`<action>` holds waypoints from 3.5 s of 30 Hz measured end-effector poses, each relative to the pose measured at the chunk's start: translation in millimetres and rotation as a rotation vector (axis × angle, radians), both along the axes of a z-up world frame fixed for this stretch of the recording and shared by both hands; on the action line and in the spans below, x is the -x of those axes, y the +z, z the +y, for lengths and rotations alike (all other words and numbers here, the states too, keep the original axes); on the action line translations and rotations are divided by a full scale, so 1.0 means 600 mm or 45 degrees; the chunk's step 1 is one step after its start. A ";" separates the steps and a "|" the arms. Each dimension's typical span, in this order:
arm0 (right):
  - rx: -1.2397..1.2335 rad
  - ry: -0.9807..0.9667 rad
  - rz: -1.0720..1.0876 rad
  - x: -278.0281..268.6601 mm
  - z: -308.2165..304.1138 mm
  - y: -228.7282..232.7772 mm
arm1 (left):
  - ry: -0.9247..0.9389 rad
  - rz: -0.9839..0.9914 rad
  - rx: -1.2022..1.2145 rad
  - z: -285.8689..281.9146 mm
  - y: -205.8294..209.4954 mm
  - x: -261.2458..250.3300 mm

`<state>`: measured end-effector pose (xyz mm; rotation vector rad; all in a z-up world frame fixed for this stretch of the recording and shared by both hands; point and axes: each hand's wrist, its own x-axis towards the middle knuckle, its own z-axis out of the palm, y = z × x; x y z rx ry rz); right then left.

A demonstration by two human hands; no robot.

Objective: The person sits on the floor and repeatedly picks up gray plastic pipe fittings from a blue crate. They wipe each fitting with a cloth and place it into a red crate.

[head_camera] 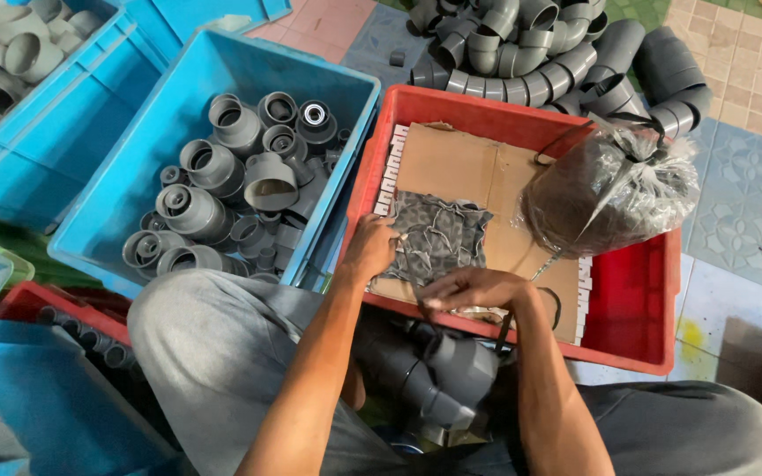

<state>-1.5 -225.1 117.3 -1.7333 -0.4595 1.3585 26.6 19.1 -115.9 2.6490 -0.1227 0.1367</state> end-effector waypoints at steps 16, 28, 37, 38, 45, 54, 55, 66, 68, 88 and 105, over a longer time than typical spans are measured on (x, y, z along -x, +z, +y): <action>-0.226 -0.218 -0.119 0.005 0.054 -0.066 | -0.026 -0.078 0.346 -0.005 0.104 0.006; -0.711 -1.621 -0.107 -0.033 0.080 -0.109 | -0.284 1.044 0.779 -0.029 0.355 0.079; 0.106 -0.529 -0.194 0.019 0.058 -0.023 | 0.017 0.598 0.936 -0.023 0.253 0.057; 0.058 -0.504 -0.167 0.026 0.065 0.003 | 0.084 0.553 1.042 -0.029 0.255 0.057; 0.312 -0.652 -0.479 0.012 0.065 -0.112 | 0.053 0.836 1.255 -0.037 0.238 0.085; -0.278 -1.241 -0.221 0.016 0.092 -0.022 | -0.378 1.033 0.848 -0.025 0.270 0.103; -0.278 -1.236 -0.222 0.020 0.096 -0.015 | -0.374 1.030 0.851 -0.026 0.267 0.100; -0.271 -1.195 -0.136 0.020 0.102 -0.045 | -0.277 0.998 0.628 -0.021 0.260 0.091; -0.284 -1.178 -0.160 0.021 0.101 -0.045 | -0.260 0.993 0.632 -0.020 0.277 0.091; -0.044 -0.830 -0.362 0.010 0.067 -0.036 | -0.290 0.703 0.355 -0.020 0.324 0.082; -0.025 -0.902 -0.550 -0.033 0.082 -0.141 | 0.071 0.712 0.698 0.020 0.375 0.123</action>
